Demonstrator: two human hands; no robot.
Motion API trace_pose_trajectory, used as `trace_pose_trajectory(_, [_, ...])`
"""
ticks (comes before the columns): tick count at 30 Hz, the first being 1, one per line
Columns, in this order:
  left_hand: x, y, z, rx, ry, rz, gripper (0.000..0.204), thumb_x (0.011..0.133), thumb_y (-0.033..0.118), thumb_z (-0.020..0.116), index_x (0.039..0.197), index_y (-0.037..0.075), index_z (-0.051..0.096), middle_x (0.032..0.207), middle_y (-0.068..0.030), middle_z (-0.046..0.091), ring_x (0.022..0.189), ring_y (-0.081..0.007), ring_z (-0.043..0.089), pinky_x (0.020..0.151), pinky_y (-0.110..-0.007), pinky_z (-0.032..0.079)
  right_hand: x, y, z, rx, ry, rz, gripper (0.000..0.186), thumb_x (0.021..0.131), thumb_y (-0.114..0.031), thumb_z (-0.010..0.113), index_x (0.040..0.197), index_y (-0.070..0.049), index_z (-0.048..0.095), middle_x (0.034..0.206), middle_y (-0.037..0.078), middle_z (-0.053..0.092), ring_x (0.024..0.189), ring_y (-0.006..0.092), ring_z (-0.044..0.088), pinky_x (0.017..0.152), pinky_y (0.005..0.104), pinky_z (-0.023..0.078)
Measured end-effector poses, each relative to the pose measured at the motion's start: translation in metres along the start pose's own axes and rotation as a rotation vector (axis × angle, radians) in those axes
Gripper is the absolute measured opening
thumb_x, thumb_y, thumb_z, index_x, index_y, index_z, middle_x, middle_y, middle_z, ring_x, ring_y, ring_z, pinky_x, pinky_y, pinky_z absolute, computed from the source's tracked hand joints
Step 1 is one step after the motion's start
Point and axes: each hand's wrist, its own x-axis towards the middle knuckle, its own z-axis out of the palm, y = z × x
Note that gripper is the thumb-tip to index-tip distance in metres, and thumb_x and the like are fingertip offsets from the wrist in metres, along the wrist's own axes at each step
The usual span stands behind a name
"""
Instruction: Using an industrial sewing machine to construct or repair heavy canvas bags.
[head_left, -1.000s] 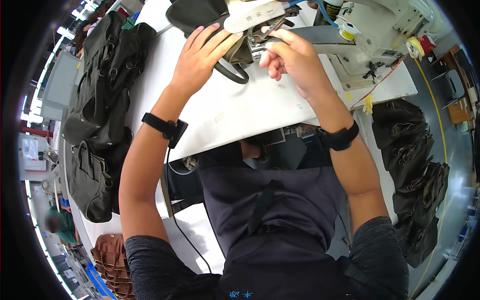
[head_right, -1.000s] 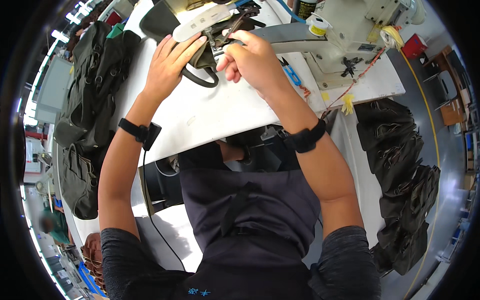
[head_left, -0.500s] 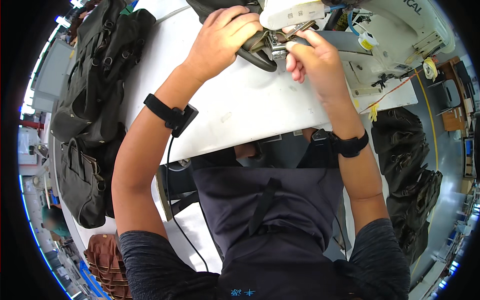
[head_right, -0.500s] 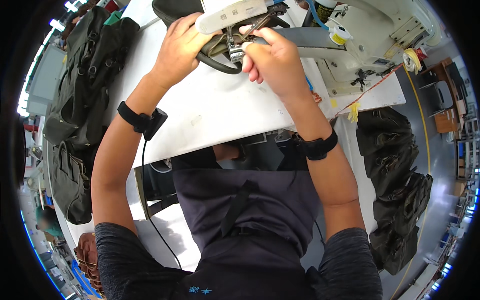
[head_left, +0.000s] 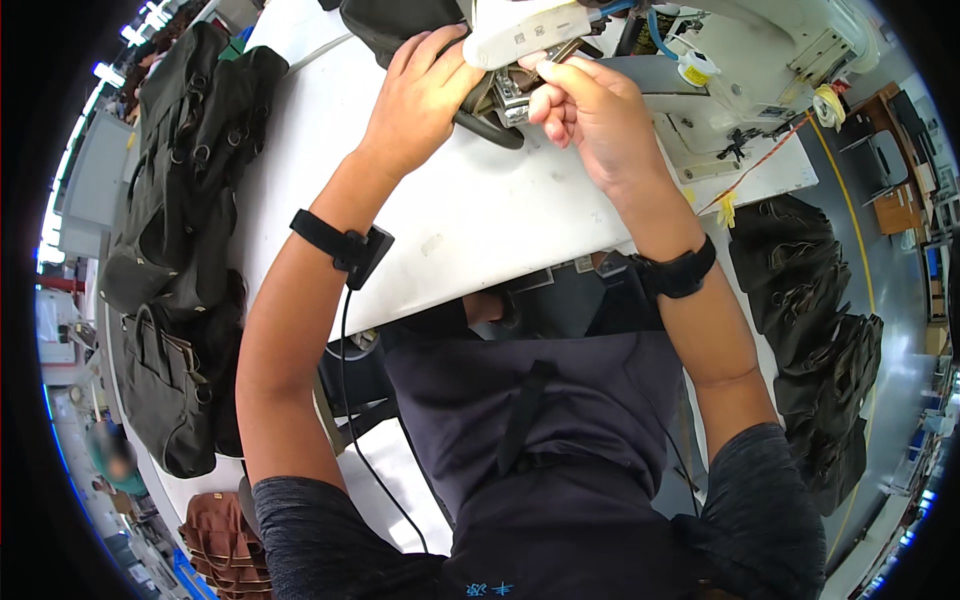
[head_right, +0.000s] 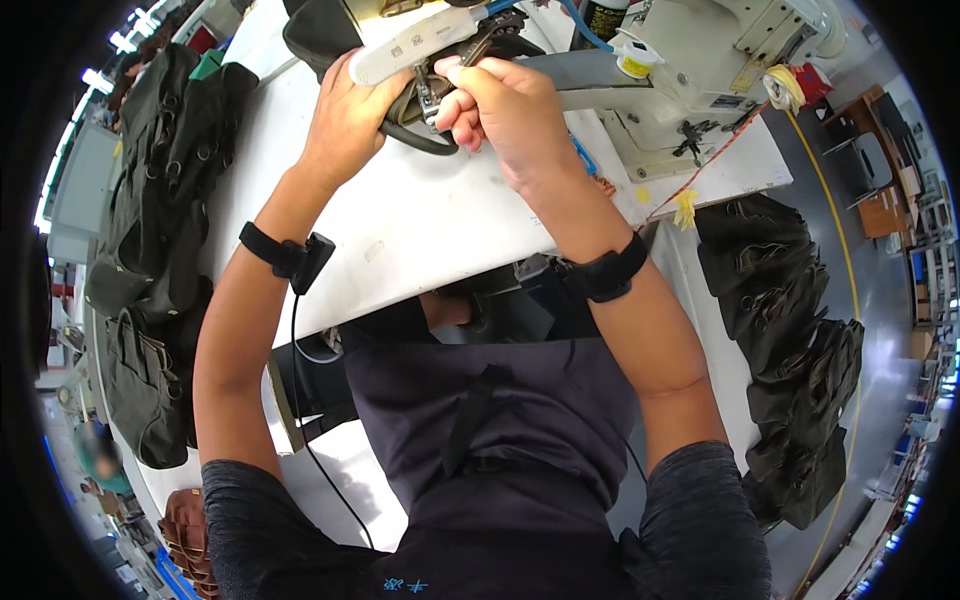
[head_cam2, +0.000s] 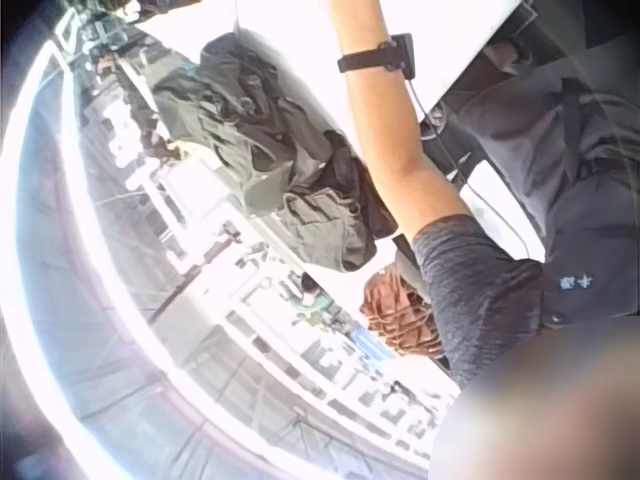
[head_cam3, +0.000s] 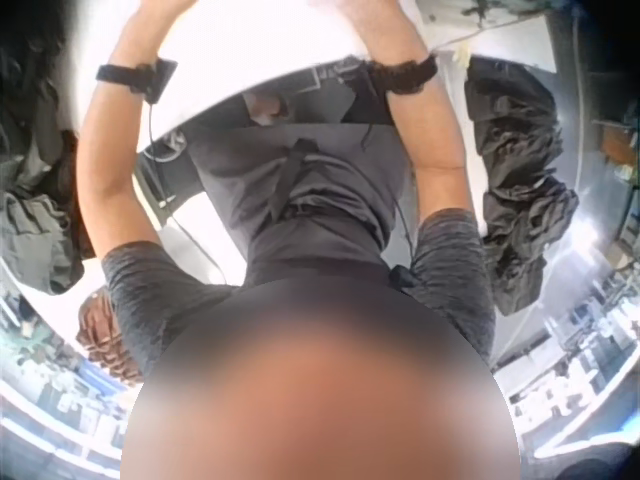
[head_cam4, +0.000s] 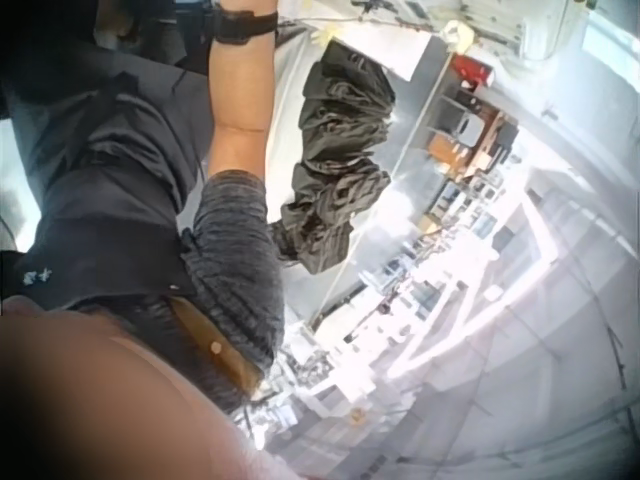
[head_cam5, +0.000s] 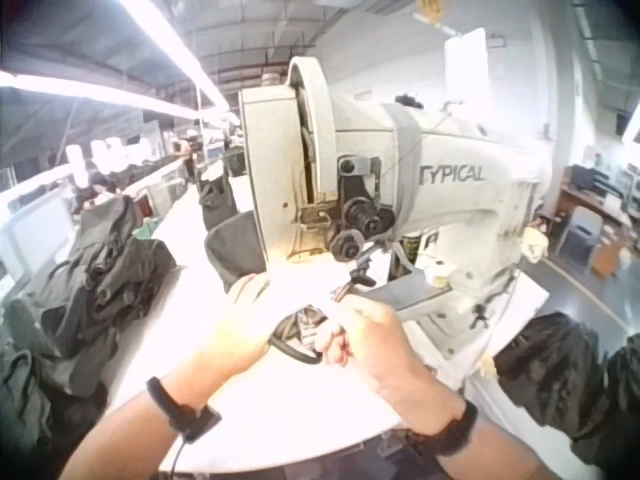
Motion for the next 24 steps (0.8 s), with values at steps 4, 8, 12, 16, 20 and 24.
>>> trace_pose_trajectory(4, [-0.004,0.007,-0.003,-0.038,-0.010,-0.039,0.050,0.074,-0.009,0.063,0.120,0.007,0.067,0.130,-0.0076,0.064,0.134,-0.0297,0.052,0.114,-0.048,0.041,-0.003,0.000,0.001,0.024,0.012,-0.017,0.026,0.098,-0.019,0.055,0.102,-0.001,0.073,0.071,0.009,0.068,0.052,0.0077,0.052,0.049,0.0227,0.038])
trace_pose_trajectory(8, [-0.006,0.011,0.000,-0.035,-0.022,-0.079,0.051,0.071,-0.008,0.066,0.121,0.006,0.067,0.131,-0.0089,0.064,0.135,-0.0300,0.051,0.115,-0.049,0.040,-0.004,-0.006,0.001,0.036,-0.049,0.011,0.019,0.099,-0.020,0.057,0.088,-0.006,0.063,0.069,0.005,0.064,0.052,0.0079,0.048,0.050,0.0232,0.036])
trace_pose_trajectory(12, [-0.008,0.005,0.006,0.012,-0.040,-0.047,0.054,0.069,-0.005,0.070,0.122,0.006,0.066,0.134,-0.0093,0.062,0.137,-0.0308,0.049,0.117,-0.050,0.038,0.006,-0.016,-0.003,0.055,0.009,0.112,0.018,0.098,-0.018,0.056,0.089,-0.005,0.063,0.067,0.005,0.063,0.049,0.0076,0.044,0.048,0.0213,0.035])
trace_pose_trajectory(16, [-0.009,-0.001,0.016,0.018,-0.048,-0.027,0.054,0.070,-0.007,0.069,0.122,0.006,0.065,0.124,-0.0138,0.066,0.124,-0.0368,0.055,0.111,-0.051,0.039,0.010,-0.012,-0.010,-0.011,-0.049,0.028,0.030,0.095,-0.017,0.056,0.104,0.008,0.071,0.069,0.008,0.066,0.052,0.0075,0.052,0.048,0.0193,0.038])
trace_pose_trajectory(20, [-0.004,-0.004,0.028,-0.157,-0.057,-0.122,0.047,0.084,0.008,0.063,0.131,0.007,0.067,0.139,-0.0213,0.057,0.137,-0.0416,0.047,0.119,-0.056,0.032,0.013,-0.014,-0.016,-0.014,-0.048,0.030,0.028,0.096,-0.016,0.054,0.103,0.007,0.070,0.069,0.009,0.067,0.051,0.0076,0.052,0.048,0.0197,0.039])
trace_pose_trajectory(24, [-0.002,-0.002,0.032,-0.179,0.027,-0.109,0.044,0.087,0.009,0.061,0.130,0.011,0.068,0.137,-0.0201,0.060,0.134,-0.0406,0.050,0.117,-0.054,0.035,0.003,-0.010,-0.010,-0.010,-0.123,0.031,0.024,0.100,-0.016,0.055,0.107,0.000,0.070,0.071,0.007,0.068,0.054,0.0073,0.054,0.051,0.0215,0.041])
